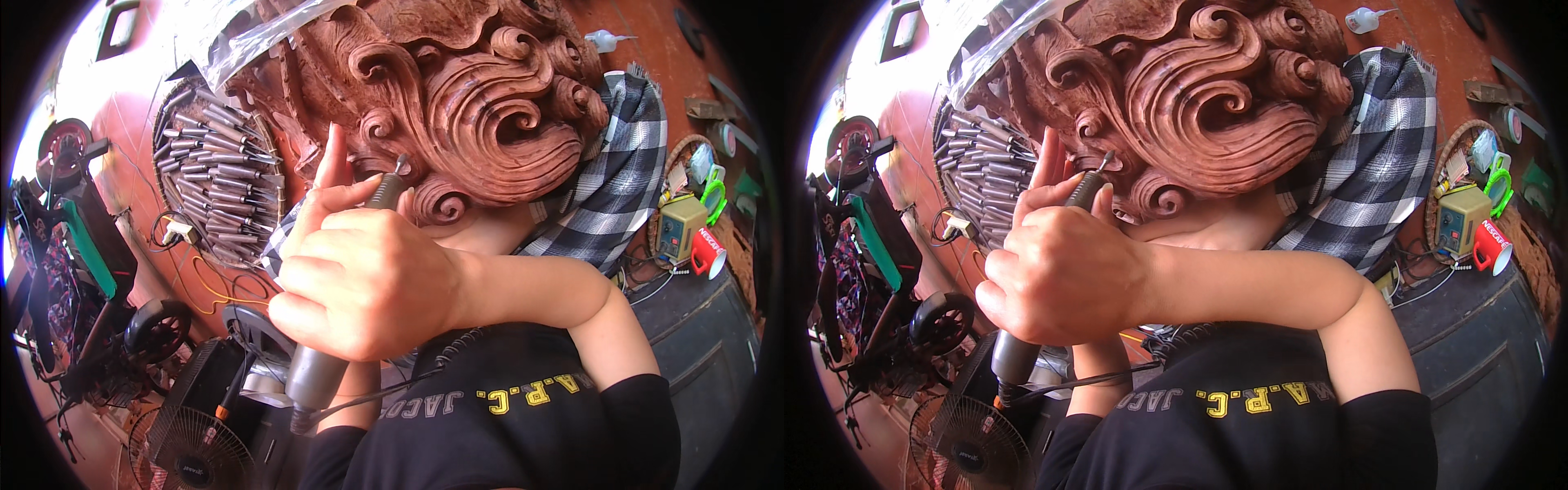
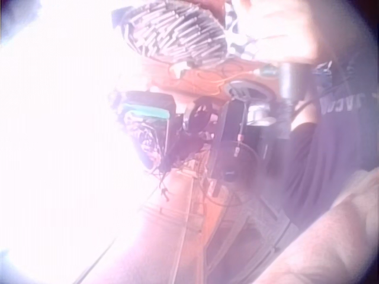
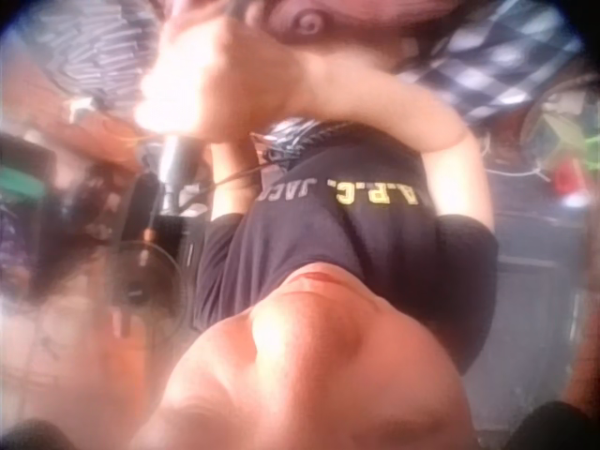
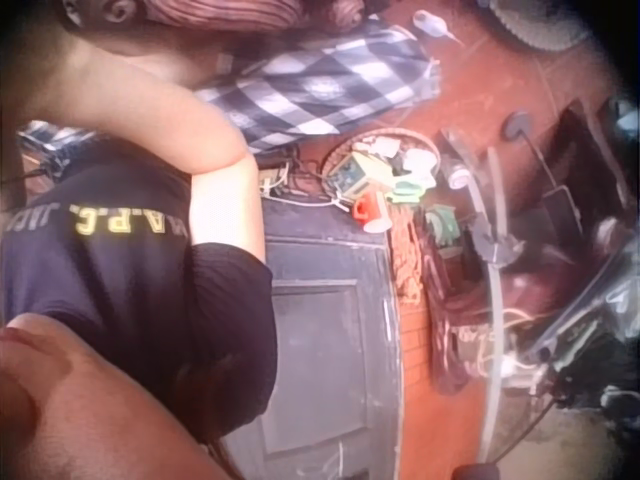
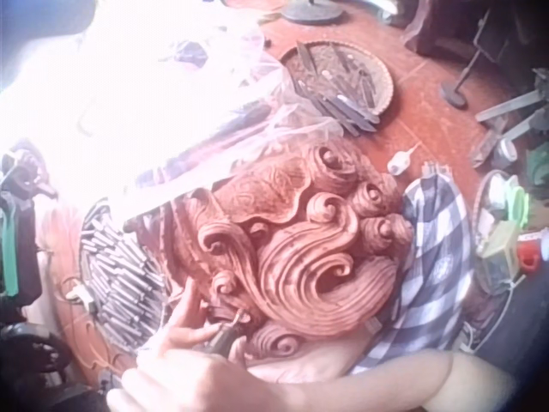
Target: The person uses a rotary carving tool to refine intricate swirl patterns on a large wooden sculpture. They adjust their position and the cloth covering the workpiece, then continue carving details into the wood surface.
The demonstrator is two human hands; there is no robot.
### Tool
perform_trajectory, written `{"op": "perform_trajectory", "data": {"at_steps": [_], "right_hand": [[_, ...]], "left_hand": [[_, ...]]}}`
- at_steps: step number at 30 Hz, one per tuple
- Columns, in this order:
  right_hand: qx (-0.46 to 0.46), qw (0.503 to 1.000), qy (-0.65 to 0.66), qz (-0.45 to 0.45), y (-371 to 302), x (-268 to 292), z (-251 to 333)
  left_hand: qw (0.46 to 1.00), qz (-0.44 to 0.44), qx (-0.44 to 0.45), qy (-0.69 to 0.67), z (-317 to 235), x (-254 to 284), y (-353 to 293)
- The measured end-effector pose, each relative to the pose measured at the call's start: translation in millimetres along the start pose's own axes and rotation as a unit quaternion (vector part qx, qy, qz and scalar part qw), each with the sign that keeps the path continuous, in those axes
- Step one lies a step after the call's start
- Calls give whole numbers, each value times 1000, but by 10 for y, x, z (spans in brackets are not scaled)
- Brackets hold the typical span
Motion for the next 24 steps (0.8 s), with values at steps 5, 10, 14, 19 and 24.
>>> {"op": "perform_trajectory", "data": {"at_steps": [5,10,14,19,24], "right_hand": [[19,1000,1,-17,53,-53,8],[33,999,8,-32,89,-80,1],[26,999,-5,-21,42,-62,-9],[8,1000,3,-1,-21,-22,-2],[-3,1000,-7,8,-73,-24,16]], "left_hand": [[997,-37,-61,-32,-40,49,36],[995,-42,-83,-27,-49,96,57],[996,-30,-84,-20,-98,36,55],[996,-20,-86,-14,-125,6,76],[996,-17,-83,-16,-93,14,53]]}}
Point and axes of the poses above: each hand's wrist, its own y-axis towards the middle knuckle, its own x-axis out of the back of the hand, z = x × y, the point moved 9 cm from there along y, towards the middle knuckle, and after that the axes turned 4 degrees about z, right-handed, at the moved point
